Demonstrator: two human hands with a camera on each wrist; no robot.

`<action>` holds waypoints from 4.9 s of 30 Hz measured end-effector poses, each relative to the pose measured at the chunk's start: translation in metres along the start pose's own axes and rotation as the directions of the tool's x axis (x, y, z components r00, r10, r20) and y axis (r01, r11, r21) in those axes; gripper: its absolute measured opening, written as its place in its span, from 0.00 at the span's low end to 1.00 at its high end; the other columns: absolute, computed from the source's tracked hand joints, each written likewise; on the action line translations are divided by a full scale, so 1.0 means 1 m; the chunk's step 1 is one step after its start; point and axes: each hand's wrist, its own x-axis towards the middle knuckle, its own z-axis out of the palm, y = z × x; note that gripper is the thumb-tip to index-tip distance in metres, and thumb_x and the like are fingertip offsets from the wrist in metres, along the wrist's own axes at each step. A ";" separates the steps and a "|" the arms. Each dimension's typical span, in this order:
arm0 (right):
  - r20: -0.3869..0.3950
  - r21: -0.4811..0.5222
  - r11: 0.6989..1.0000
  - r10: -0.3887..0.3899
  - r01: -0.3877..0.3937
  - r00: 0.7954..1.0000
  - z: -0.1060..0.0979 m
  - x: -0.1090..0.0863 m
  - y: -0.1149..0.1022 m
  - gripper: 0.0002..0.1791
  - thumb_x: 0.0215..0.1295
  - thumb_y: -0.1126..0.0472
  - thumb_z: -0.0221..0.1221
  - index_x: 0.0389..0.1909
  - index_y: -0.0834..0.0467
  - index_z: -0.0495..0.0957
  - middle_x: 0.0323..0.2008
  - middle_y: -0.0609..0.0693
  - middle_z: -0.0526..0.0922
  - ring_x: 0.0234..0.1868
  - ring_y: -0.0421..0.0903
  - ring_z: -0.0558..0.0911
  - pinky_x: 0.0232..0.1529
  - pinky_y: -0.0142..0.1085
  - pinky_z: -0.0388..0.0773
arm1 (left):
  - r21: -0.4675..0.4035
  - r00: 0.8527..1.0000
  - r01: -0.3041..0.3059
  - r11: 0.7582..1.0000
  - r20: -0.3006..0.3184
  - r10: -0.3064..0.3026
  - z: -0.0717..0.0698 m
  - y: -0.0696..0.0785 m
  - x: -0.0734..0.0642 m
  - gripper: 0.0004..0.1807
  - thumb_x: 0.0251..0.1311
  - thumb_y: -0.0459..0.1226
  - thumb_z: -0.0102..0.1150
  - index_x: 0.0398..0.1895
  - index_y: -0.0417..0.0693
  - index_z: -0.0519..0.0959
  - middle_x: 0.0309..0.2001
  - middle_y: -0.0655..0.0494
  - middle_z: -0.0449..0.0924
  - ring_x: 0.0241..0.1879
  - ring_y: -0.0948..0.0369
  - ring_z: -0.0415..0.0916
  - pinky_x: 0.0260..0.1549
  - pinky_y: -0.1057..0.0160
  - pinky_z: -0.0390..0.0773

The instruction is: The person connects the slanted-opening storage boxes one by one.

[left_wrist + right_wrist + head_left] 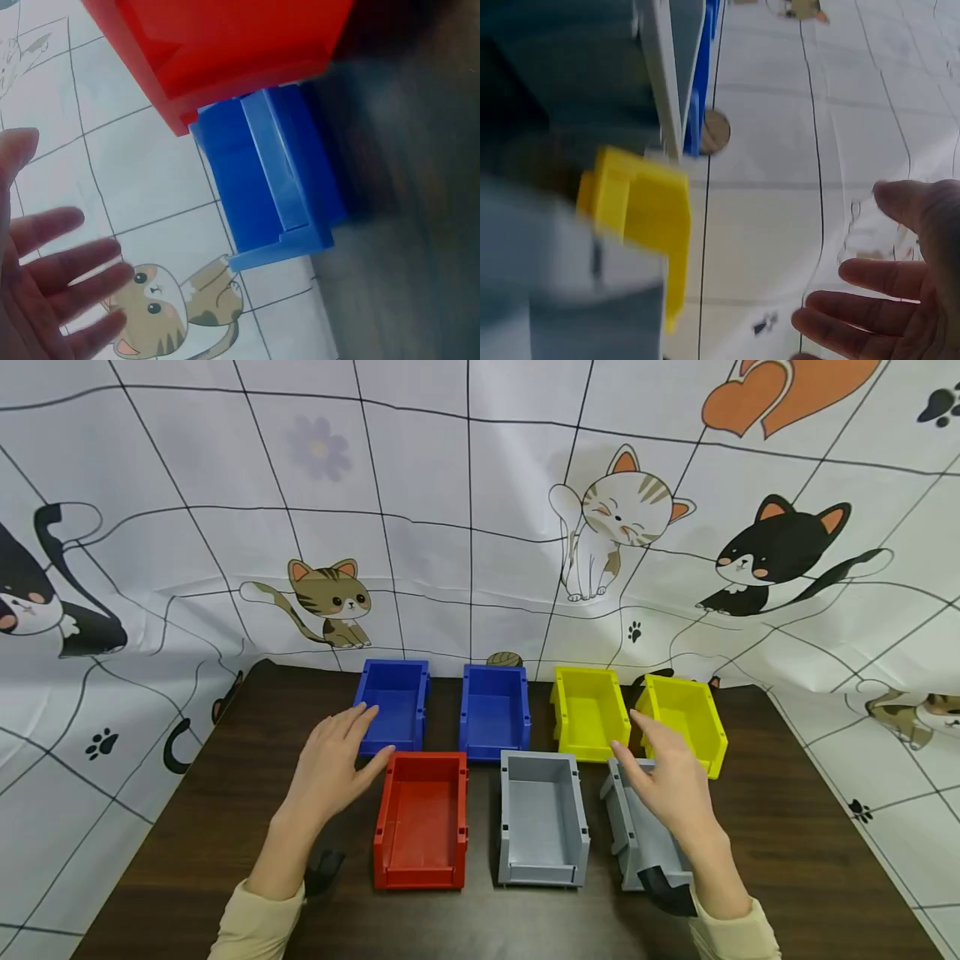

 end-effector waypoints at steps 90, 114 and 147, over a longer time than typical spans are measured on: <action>0.304 0.234 0.922 0.230 -0.307 0.925 0.046 0.009 -0.071 0.24 0.50 0.72 0.62 0.52 0.70 0.76 0.28 0.57 0.81 0.22 0.43 0.77 0.21 0.31 0.72 | -0.647 0.851 0.522 0.556 0.438 -0.289 0.033 0.001 -0.056 0.14 0.58 0.37 0.62 0.40 0.34 0.76 0.33 0.48 0.80 0.29 0.59 0.78 0.31 0.59 0.80; 0.286 0.253 0.912 0.248 -0.322 0.926 0.046 0.005 -0.073 0.23 0.50 0.71 0.61 0.51 0.70 0.76 0.31 0.61 0.83 0.21 0.44 0.79 0.21 0.32 0.73 | -0.650 0.849 0.524 0.550 0.445 -0.284 0.032 0.000 -0.055 0.14 0.59 0.37 0.62 0.40 0.35 0.76 0.32 0.49 0.80 0.29 0.60 0.78 0.33 0.55 0.80; 0.310 0.334 0.874 0.252 -0.353 0.917 0.046 0.002 -0.074 0.20 0.54 0.68 0.64 0.49 0.69 0.77 0.31 0.60 0.83 0.19 0.42 0.77 0.19 0.30 0.72 | -0.667 0.849 0.525 0.528 0.457 -0.267 0.031 0.000 -0.055 0.13 0.60 0.36 0.60 0.41 0.33 0.74 0.32 0.49 0.79 0.28 0.60 0.77 0.30 0.59 0.79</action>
